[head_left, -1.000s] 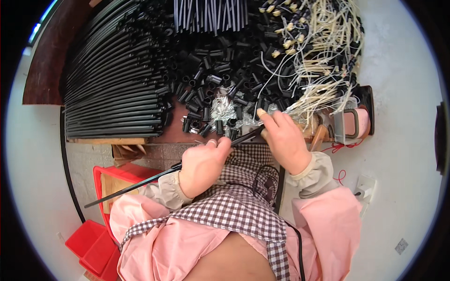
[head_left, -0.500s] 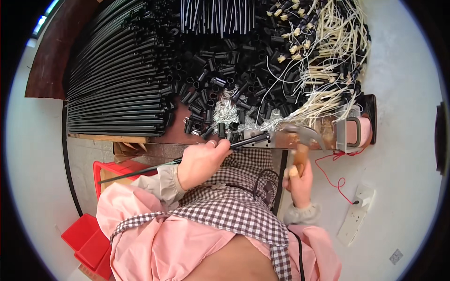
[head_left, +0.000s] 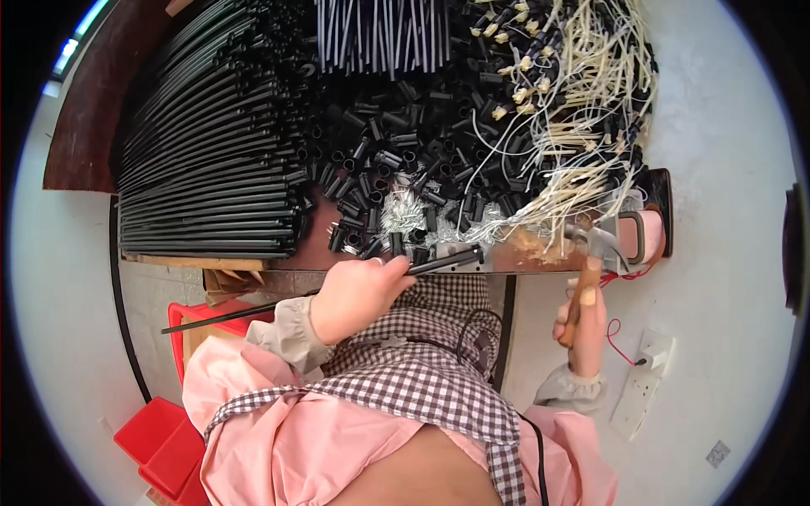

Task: Assembling components by connecting wires to rods at a workbench.

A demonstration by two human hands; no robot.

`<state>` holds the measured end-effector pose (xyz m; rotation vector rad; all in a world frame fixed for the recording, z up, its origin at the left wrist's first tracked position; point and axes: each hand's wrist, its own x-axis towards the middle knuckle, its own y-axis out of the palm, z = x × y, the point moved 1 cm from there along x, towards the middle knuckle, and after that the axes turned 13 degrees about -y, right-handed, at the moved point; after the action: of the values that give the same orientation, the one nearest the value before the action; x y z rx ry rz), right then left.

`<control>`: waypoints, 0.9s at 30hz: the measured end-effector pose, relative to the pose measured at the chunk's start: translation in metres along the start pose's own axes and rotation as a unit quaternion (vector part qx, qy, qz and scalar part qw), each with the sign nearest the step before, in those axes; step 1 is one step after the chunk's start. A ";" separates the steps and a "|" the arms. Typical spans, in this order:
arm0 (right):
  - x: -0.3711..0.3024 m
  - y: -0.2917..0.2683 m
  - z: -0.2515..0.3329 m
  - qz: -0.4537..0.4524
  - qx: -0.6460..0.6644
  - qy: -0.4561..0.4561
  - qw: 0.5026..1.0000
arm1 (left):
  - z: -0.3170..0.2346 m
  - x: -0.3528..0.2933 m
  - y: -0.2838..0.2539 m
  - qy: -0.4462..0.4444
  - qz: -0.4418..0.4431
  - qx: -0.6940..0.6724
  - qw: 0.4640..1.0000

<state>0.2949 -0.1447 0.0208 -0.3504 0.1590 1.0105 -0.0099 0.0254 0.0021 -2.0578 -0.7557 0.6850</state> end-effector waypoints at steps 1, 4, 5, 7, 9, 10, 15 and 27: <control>0.007 -0.015 -0.013 -0.028 0.049 0.043 0.997 | 0.001 0.003 -0.002 0.023 0.010 -0.036 0.999; 0.019 -0.014 -0.014 -0.085 -0.195 -0.027 0.977 | -0.016 0.005 -0.020 -0.012 0.179 -0.330 0.927; 0.023 -0.002 -0.010 -0.092 -0.470 -0.120 0.869 | -0.025 0.004 -0.017 -0.040 0.262 -0.459 0.848; 0.024 0.050 0.050 -0.034 -0.463 -0.368 0.806 | -0.038 0.002 -0.004 -0.051 0.253 -0.498 0.828; 0.013 0.088 0.062 0.413 -0.019 -0.342 0.844 | -0.048 0.005 0.005 -0.064 0.240 -0.576 0.779; 0.018 0.081 0.066 0.406 -0.024 -0.348 0.845 | -0.043 0.001 0.008 -0.055 0.242 -0.572 0.782; 0.136 -0.011 0.106 0.013 -0.048 -0.378 0.924 | 0.057 -0.086 0.047 -0.123 0.145 -0.213 0.958; 0.215 -0.083 0.060 -0.087 -0.496 -0.204 0.839 | -0.004 0.077 -0.103 -0.076 -0.158 -0.357 0.918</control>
<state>0.4762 0.0087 0.0320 -1.0583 -0.8147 0.8949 0.0164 0.1283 0.0748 -2.4422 -1.5696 0.4118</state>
